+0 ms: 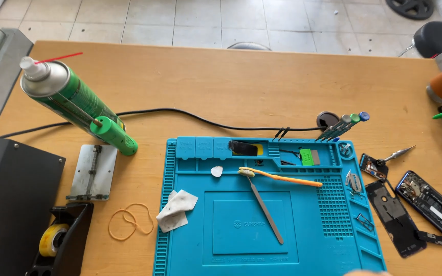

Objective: The person uses a heat gun and tweezers to apply heat to a small circuit board, then brushes the board with a toothbrush to remove residue. The work is performed on a blue anti-static mat with various tools visible.

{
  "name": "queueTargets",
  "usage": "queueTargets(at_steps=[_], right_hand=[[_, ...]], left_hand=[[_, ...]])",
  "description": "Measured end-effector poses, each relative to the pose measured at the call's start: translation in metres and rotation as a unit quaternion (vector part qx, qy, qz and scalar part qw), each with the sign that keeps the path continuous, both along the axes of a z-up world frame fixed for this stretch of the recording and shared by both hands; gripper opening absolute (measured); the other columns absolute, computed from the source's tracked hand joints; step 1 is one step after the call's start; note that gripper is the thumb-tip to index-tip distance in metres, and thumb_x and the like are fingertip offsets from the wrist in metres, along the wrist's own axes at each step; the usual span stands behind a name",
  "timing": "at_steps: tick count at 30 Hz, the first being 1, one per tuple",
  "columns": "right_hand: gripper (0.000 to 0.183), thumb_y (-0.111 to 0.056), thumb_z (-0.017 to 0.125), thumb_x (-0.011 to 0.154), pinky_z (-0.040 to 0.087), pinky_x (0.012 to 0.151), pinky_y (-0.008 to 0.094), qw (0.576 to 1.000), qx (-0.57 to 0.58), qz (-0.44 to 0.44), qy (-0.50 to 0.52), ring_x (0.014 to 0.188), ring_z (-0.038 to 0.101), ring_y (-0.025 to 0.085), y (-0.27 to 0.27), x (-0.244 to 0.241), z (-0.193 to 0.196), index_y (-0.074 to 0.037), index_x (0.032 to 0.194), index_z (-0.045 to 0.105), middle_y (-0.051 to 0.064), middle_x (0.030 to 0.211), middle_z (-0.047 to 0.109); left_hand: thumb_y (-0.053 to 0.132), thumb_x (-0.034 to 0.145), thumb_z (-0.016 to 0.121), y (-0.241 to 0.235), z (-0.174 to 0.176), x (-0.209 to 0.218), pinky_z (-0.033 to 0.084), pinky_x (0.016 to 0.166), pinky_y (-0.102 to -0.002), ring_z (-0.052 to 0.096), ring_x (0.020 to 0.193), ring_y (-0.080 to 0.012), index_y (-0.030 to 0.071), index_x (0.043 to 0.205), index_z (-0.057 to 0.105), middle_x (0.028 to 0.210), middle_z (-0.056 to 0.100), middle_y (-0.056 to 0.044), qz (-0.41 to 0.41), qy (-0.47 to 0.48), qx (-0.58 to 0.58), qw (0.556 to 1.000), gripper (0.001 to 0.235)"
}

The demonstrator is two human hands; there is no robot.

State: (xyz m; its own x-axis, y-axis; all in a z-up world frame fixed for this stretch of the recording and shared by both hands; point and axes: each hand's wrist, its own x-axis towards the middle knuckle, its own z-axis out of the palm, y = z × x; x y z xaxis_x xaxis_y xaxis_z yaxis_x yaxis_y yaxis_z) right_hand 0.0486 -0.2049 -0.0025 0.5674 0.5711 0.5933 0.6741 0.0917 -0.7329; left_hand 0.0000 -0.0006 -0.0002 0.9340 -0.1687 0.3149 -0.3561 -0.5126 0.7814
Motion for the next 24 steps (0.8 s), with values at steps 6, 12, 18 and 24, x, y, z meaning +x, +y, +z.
queueTargets(at_steps=[6, 12, 18, 24], right_hand=[[0.028, -0.021, 0.062, 0.097, 0.06, 0.058, 0.03, 0.995, -0.069, 0.066, 0.03, 0.059, 0.066, 0.023, 0.002, 0.036, -0.01, 0.0, 0.079, 0.065, 0.012, 0.075, 0.068], [0.027, -0.031, 0.079, 0.082, 0.059, 0.061, 0.026, 0.978, -0.196, -0.064, 0.02, 0.063, 0.07, 0.014, 0.008, 0.017, -0.012, -0.008, 0.085, 0.064, 0.002, 0.076, 0.069], [0.026, -0.022, 0.084, 0.075, 0.06, 0.069, 0.027, 0.952, -0.275, -0.134, 0.031, 0.071, 0.071, 0.012, -0.042, 0.042, -0.073, -0.013, 0.088, 0.063, -0.001, 0.085, 0.072], [0.046, -0.021, 0.08, 0.082, 0.061, 0.093, 0.037, 0.913, -0.378, -0.15, 0.005, 0.108, 0.075, 0.021, -0.069, 0.058, -0.149, -0.013, 0.126, 0.069, 0.007, 0.12, 0.076]], left_hand=[[0.025, 0.098, 0.062, 0.014, -0.027, 0.013, 0.052, 0.063, -0.024, 0.071, 0.075, -0.0073, 0.027, 0.106, 0.071, 0.094, 0.068, 0.01, -0.036, -0.029, -0.024, 0.999, 0.012], [0.013, 0.105, 0.063, 0.006, -0.073, 0.027, 0.06, 0.078, -0.029, 0.071, 0.086, -0.0207, 0.004, 0.117, 0.065, 0.105, 0.069, -0.012, -0.128, -0.081, -0.111, 0.982, 0.016], [0.012, 0.103, 0.065, 0.003, -0.12, 0.024, 0.06, 0.076, -0.034, 0.069, 0.082, -0.0249, 0.0, 0.113, 0.065, 0.099, 0.068, -0.015, -0.113, -0.068, -0.131, 0.983, 0.016], [0.018, 0.1, 0.069, 0.022, -0.174, 0.014, 0.059, 0.074, -0.04, 0.068, 0.084, -0.03, -0.001, 0.123, 0.063, 0.101, 0.069, -0.018, -0.098, -0.021, 0.004, 0.995, 0.03]])
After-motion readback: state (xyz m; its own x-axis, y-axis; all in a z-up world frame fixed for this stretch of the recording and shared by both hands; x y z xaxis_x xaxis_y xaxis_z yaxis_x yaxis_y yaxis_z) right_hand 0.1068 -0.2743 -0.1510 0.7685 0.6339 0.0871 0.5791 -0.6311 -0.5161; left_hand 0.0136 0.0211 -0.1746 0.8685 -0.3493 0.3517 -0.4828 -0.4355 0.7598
